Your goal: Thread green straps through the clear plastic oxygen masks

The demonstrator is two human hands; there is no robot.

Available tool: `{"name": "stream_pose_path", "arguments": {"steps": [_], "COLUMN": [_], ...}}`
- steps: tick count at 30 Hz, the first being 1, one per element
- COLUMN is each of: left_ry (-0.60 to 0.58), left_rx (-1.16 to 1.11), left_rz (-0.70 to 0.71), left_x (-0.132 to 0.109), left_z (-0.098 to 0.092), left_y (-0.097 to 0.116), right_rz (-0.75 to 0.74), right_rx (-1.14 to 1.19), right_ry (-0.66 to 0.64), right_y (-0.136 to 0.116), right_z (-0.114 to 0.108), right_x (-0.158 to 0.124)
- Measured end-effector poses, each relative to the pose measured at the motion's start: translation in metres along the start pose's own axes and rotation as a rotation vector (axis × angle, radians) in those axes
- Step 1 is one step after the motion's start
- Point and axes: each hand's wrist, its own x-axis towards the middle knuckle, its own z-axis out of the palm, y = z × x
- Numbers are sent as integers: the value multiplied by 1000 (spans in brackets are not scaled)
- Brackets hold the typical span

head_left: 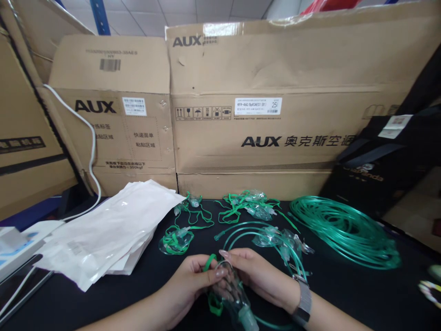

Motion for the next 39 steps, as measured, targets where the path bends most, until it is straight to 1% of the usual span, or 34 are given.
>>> {"name": "stream_pose_path", "arguments": {"steps": [5,10,16,19,23,29,32,34,37,39], "left_ry": [13,30,4,-20,-25,-38,-28,-23,-9,-9], "left_rx": [41,14,-30,-26,-35,-27,-44,-71,-87,-77], "left_rz": [5,14,23,25,24,21,13,16,22,25], "left_x": [1,3,3,3,4,3,3,4,6,7], "left_z": [1,-3,-6,-6,-7,-2,-1,-3,-7,-9], "left_y": [-3,-6,-4,-3,-2,1,1,-1,-5,-7], "right_rz": [-2,-15,-30,-28,-28,9,-13,-29,-22,-19], "right_rx": [-47,-44,32,38,35,79,115,122,68,50], "right_ry": [9,7,27,29,47,60,92,81,18,4], "right_y": [1,2,0,-2,-2,1,2,2,1,1], "right_z": [0,1,1,1,1,-3,-4,-5,-6,-7], "right_x": [-1,1,1,-1,-3,2,4,4,2,2]}}
